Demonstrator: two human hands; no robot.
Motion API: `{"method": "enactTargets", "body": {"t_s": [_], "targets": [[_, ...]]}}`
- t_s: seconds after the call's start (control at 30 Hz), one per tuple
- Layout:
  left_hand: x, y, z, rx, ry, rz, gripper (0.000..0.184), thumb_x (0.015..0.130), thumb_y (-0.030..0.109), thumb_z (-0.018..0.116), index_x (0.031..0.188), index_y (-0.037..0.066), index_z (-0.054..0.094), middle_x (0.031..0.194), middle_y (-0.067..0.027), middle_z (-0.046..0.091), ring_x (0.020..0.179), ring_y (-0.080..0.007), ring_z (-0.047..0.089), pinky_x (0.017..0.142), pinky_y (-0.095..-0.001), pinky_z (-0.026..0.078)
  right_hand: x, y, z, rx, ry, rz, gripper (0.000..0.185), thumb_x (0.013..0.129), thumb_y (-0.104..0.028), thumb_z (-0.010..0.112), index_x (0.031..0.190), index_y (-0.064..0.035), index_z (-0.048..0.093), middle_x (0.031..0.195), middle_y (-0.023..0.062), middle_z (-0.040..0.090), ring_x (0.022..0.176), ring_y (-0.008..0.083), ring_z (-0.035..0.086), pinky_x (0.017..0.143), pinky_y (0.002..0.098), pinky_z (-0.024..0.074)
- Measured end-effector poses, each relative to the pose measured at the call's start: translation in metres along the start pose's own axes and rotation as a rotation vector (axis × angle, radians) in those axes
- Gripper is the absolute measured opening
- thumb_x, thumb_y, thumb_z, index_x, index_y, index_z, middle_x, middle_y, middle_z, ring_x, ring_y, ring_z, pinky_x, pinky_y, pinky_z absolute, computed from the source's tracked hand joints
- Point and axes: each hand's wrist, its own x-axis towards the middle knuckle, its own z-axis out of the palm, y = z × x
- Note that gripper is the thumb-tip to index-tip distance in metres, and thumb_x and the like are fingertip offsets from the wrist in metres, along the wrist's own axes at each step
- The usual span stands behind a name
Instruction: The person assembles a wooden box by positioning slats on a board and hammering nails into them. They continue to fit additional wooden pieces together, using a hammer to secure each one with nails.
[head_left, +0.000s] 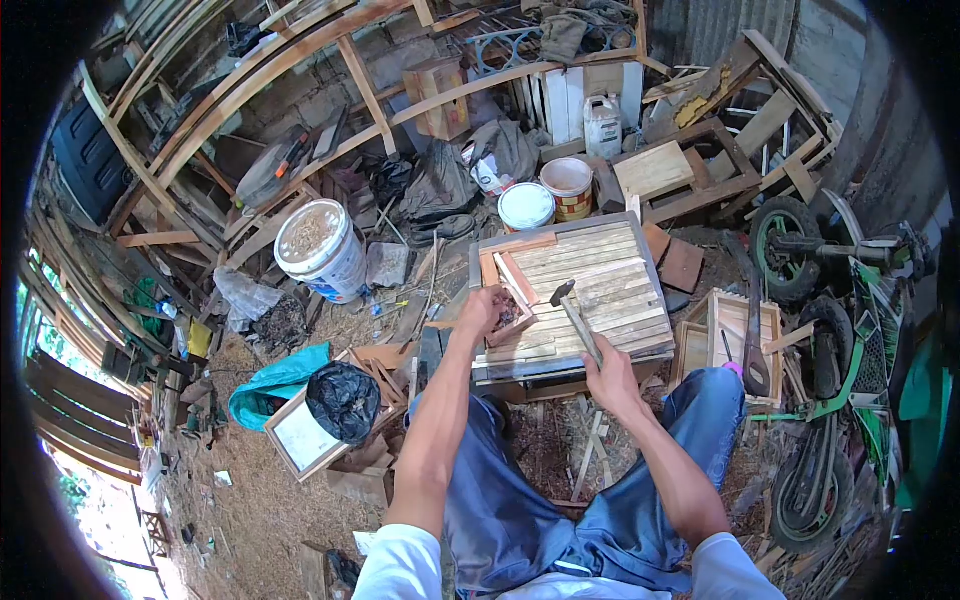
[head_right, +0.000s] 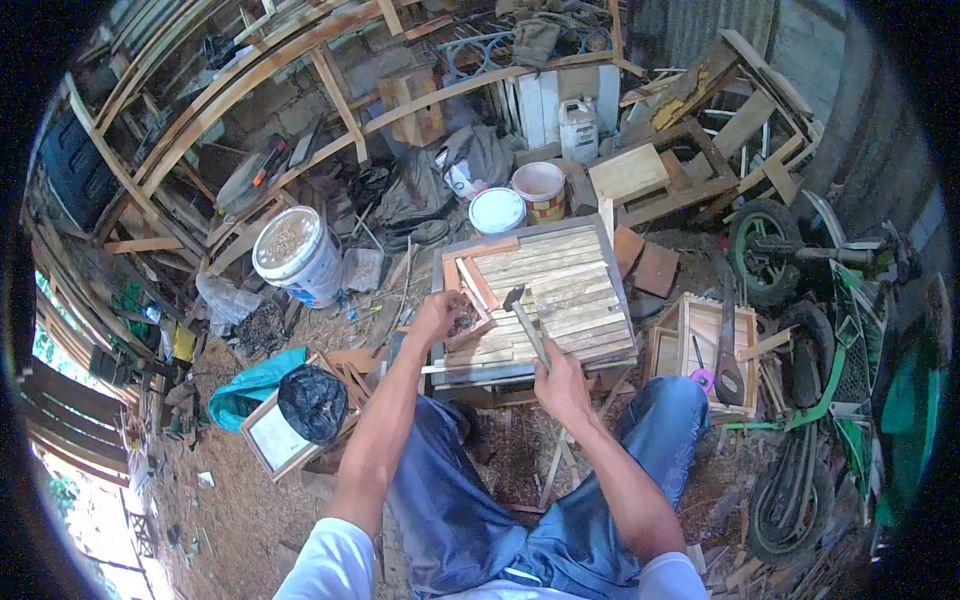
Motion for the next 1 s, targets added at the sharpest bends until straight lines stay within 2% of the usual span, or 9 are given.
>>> {"method": "enactTargets", "body": {"t_s": [0.07,0.17,0.43,0.53,0.63,0.87,1.0], "targets": [[0.001,-0.001,-0.001,-0.03,-0.013,-0.001,0.018,0.079,0.008,0.067,0.096,0.006,0.073,0.091,-0.0202,0.07,0.088,-0.0352,0.068,0.079,-0.0421,0.052,-0.001,-0.003,-0.002,-0.005,-0.015,0.017,0.037,0.09,-0.01,0.059,0.124,0.0033,0.055,0.1,0.0331,0.063,0.102,0.0482,0.059,0.087,0.047,0.0484],[-0.002,0.009,-0.007,-0.064,-0.042,-0.014,0.018,0.078,0.012,0.071,0.094,0.006,0.073,0.089,-0.0187,0.071,0.086,-0.0325,0.069,0.078,-0.04,0.052,-0.002,0.004,0.001,-0.025,0.012,-0.069,0.037,0.088,-0.008,0.059,0.122,0.0037,0.055,0.091,0.0342,0.063,0.091,0.0502,0.061,0.079,0.0513,0.0492],[-0.003,0.013,-0.013,-0.004,-0.013,-0.092,0.016,0.077,0.013,0.073,0.091,0.006,0.072,0.084,-0.0141,0.072,0.08,-0.0278,0.07,0.073,-0.0385,0.053,-0.002,0.008,0.004,-0.02,0.007,-0.059,0.038,0.088,-0.01,0.059,0.124,0.0016,0.055,0.091,0.034,0.063,0.09,0.0506,0.061,0.079,0.0529,0.049],[0.0,-0.001,-0.006,0.044,0.07,-0.118,0.017,0.079,0.02,0.075,0.093,0.011,0.072,0.088,-0.0144,0.072,0.083,-0.0313,0.07,0.075,-0.0406,0.053,-0.001,0.006,0.003,-0.047,-0.015,-0.039,0.039,0.089,-0.012,0.06,0.125,0.0012,0.055,0.092,0.0339,0.063,0.091,0.0503,0.061,0.08,0.0531,0.0494],[0.005,-0.015,-0.001,-0.074,0.048,-0.194,0.018,0.079,0.022,0.075,0.095,0.014,0.072,0.089,-0.0139,0.072,0.084,-0.0316,0.069,0.075,-0.0411,0.053,-0.001,0.005,0.003,-0.059,-0.036,-0.013,0.04,0.089,-0.013,0.06,0.126,0.0009,0.055,0.093,0.0338,0.063,0.092,0.0503,0.061,0.081,0.0532,0.0495],[0.002,-0.004,-0.008,-0.062,0.099,-0.098,0.02,0.078,0.017,0.076,0.097,0.009,0.072,0.081,-0.0154,0.071,0.077,-0.0279,0.07,0.07,-0.0386,0.054,-0.002,0.009,0.006,-0.044,-0.041,-0.062,0.04,0.09,-0.014,0.058,0.128,0.0008,0.054,0.093,0.0337,0.063,0.092,0.0498,0.062,0.082,0.0526,0.0497],[0.004,0.0,-0.009,-0.101,0.104,-0.076,0.019,0.079,0.014,0.075,0.096,0.007,0.071,0.079,-0.0147,0.071,0.073,-0.0262,0.07,0.068,-0.0371,0.054,-0.002,0.003,0.001,-0.057,-0.074,-0.014,0.04,0.09,-0.013,0.058,0.128,0.0012,0.054,0.093,0.0327,0.064,0.091,0.0488,0.063,0.082,0.0518,0.0502]]}}
